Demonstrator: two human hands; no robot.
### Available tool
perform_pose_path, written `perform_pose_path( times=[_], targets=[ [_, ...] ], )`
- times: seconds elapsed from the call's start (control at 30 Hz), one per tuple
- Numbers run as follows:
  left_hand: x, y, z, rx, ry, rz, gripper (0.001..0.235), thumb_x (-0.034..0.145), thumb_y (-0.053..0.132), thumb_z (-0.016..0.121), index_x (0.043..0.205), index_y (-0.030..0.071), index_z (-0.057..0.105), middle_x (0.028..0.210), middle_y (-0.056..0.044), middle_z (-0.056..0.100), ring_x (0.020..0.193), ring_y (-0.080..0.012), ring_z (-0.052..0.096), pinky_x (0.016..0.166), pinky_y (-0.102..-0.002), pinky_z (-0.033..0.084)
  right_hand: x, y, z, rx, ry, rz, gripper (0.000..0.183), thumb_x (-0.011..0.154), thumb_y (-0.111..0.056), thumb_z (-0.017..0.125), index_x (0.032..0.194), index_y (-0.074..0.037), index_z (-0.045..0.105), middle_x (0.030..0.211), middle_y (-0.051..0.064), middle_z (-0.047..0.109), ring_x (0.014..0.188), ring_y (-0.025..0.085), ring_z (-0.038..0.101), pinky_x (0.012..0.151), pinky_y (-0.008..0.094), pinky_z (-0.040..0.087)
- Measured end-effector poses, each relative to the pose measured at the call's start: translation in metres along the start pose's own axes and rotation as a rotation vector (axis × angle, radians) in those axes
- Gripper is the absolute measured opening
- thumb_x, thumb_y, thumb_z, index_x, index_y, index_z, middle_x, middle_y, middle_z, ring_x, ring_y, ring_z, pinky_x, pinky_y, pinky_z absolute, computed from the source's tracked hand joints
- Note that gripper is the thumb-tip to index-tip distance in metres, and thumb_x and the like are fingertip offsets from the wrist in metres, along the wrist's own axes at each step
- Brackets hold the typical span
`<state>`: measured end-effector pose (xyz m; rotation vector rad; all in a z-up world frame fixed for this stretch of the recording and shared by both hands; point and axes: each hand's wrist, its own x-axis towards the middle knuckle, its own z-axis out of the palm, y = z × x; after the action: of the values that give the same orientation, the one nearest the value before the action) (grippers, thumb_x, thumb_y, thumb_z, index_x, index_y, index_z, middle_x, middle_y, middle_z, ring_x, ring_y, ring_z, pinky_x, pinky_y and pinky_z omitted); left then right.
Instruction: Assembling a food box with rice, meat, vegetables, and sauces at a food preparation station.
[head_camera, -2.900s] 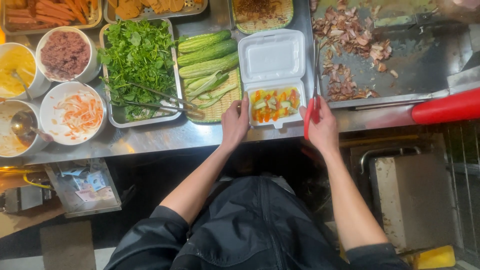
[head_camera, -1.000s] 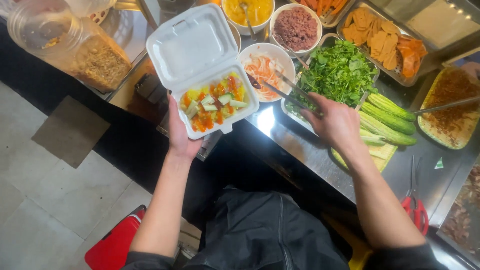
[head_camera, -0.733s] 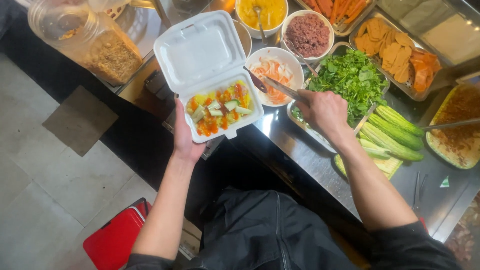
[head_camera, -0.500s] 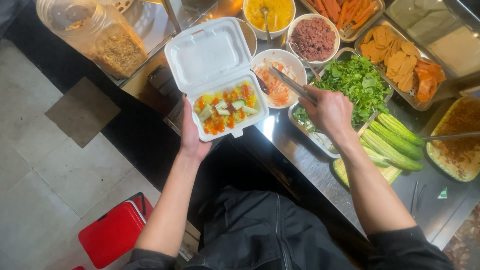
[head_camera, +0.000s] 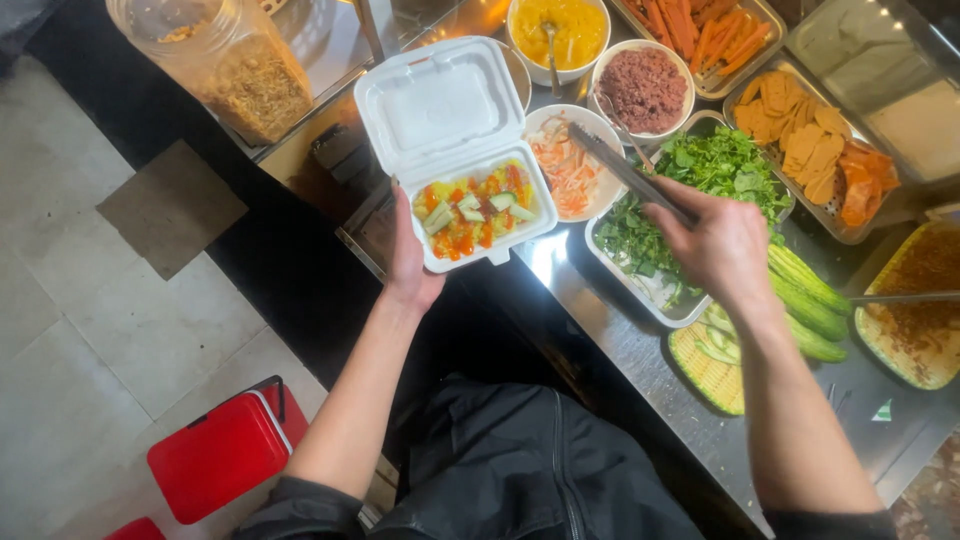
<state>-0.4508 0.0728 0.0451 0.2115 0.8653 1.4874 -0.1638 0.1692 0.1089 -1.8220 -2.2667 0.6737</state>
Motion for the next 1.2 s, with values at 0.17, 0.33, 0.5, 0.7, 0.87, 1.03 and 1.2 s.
perform_pose_path(
  times=[0.17, 0.33, 0.5, 0.7, 0.87, 1.03, 1.2],
  targets=[
    [0.019, -0.015, -0.004, 0.018, -0.028, 0.013, 0.088, 0.083, 0.072, 0.034, 0.157, 0.025, 0.032, 0.155, -0.011, 0.046, 0.142, -0.0324, 0.049, 0.103, -0.052, 0.054, -0.031, -0.031, -0.078, 0.073, -0.076, 0.064, 0.04, 0.1, -0.022, 0.069, 0.14, -0.017, 0.069, 0.086, 0.015, 0.078, 0.037, 0.013, 0.035, 0.032, 0.026, 0.027],
    [0.023, -0.02, 0.008, -0.062, -0.058, 0.044, 0.089, 0.084, 0.071, 0.039, 0.157, 0.021, 0.033, 0.15, -0.012, 0.049, 0.137, -0.0309, 0.052, 0.104, -0.049, 0.054, -0.046, -0.073, -0.089, 0.055, -0.214, 0.077, 0.045, 0.092, -0.016, 0.073, 0.138, -0.018, 0.071, 0.073, 0.014, 0.078, 0.039, 0.017, 0.04, 0.034, 0.03, 0.033],
    [0.011, -0.013, 0.021, -0.078, -0.095, 0.041, 0.082, 0.089, 0.069, 0.035, 0.154, 0.019, 0.038, 0.148, -0.012, 0.052, 0.134, -0.0306, 0.054, 0.102, -0.049, 0.054, -0.048, -0.067, -0.063, -0.057, -0.222, 0.035, 0.052, 0.09, -0.028, 0.073, 0.141, -0.025, 0.067, 0.073, 0.011, 0.08, 0.034, 0.014, 0.04, 0.033, 0.029, 0.035],
    [0.0, 0.0, 0.03, -0.089, -0.117, 0.004, 0.08, 0.09, 0.066, 0.035, 0.155, 0.018, 0.038, 0.148, -0.013, 0.052, 0.136, -0.0317, 0.053, 0.105, -0.049, 0.053, -0.057, -0.049, -0.075, -0.146, -0.113, -0.024, 0.052, 0.087, -0.034, 0.076, 0.138, -0.027, 0.071, 0.071, 0.005, 0.08, 0.036, 0.014, 0.041, 0.039, 0.031, 0.037],
    [0.0, 0.001, 0.03, -0.107, -0.17, -0.013, 0.076, 0.093, 0.063, 0.036, 0.154, 0.017, 0.04, 0.146, -0.014, 0.053, 0.135, -0.0325, 0.054, 0.105, -0.051, 0.053, -0.066, -0.035, -0.083, -0.149, -0.044, 0.011, 0.059, 0.085, -0.034, 0.077, 0.143, -0.023, 0.067, 0.096, 0.013, 0.08, 0.033, 0.014, 0.04, 0.029, 0.031, 0.041],
    [0.003, 0.0, 0.037, -0.145, -0.26, -0.045, 0.072, 0.097, 0.06, 0.035, 0.152, 0.014, 0.043, 0.147, -0.016, 0.053, 0.136, -0.0337, 0.053, 0.107, -0.053, 0.051, -0.078, -0.037, -0.079, -0.022, -0.014, -0.005, 0.054, 0.085, -0.025, 0.078, 0.137, -0.019, 0.07, 0.088, 0.012, 0.081, 0.032, 0.012, 0.038, 0.03, 0.031, 0.043],
    [0.007, 0.0, 0.052, -0.101, -0.273, -0.147, 0.076, 0.094, 0.062, 0.034, 0.154, 0.015, 0.04, 0.149, -0.015, 0.052, 0.137, -0.0327, 0.052, 0.106, -0.052, 0.051, -0.091, -0.028, -0.084, 0.163, 0.111, 0.166, 0.056, 0.085, -0.027, 0.075, 0.139, -0.019, 0.067, 0.122, 0.01, 0.075, 0.046, 0.009, 0.047, 0.049, 0.028, 0.046]
  ],
)
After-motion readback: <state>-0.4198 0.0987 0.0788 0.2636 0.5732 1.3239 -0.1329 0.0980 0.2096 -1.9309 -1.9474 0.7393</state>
